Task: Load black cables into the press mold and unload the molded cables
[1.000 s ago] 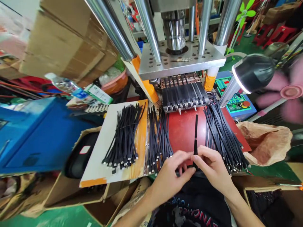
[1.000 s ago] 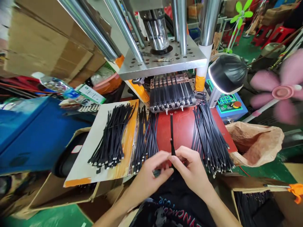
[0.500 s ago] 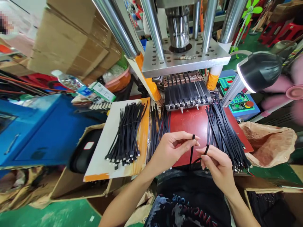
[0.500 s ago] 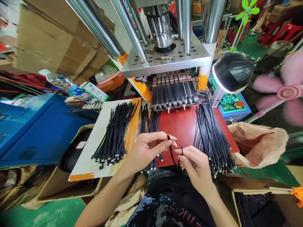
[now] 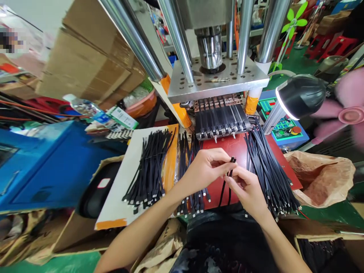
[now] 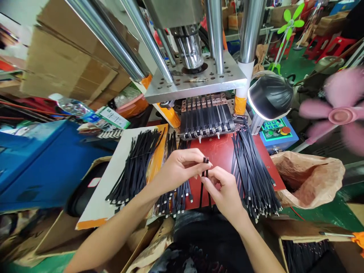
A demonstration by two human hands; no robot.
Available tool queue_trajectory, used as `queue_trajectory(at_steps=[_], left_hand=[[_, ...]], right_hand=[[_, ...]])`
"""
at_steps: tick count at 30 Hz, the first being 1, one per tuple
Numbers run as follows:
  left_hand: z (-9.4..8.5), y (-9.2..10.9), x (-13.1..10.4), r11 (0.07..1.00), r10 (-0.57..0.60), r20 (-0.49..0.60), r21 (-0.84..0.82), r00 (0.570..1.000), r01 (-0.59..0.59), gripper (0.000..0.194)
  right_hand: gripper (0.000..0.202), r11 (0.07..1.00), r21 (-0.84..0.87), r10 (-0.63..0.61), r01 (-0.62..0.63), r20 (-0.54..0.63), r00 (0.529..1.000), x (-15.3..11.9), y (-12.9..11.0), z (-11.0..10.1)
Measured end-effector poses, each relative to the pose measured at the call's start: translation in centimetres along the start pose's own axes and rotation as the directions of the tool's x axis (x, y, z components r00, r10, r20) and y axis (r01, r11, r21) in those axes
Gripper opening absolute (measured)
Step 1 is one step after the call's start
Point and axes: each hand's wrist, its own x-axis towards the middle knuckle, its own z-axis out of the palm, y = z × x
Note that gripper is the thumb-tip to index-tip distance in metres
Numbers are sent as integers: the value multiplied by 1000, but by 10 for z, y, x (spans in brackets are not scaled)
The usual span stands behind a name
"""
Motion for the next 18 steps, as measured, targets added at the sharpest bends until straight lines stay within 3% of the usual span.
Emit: queue_trajectory(at_steps=[4,7,9,13,16,18], left_hand=[[-15,-5,49,989,87,-100,128,991,-74,29],[-27,-25,97,973,133,-156,208,979,-99,28],[-32,-42,128,949,155,-159,299,975,-103,29],[-34,-62,172,884,190,-289,466,938,-35,32],[-32,-63,174,899,168,-406,438,898,29,22],[-31,-61,160,904,219,-391,427,894,-35,27]], right_hand=[[35,972,107,184,-208,201,962,-16,6,3],[38,984,1,168,-178,321,932,-5,-5,-27],[40,990,-137,80,-41,296,952,26,-14,-61],[43,952,-280,-57,124,238,970,128,-22,-116],[41,965,-226,-65,131,278,958,198,-15,-122],[44,967,-213,-65,137,313,947,229,-6,-116]])
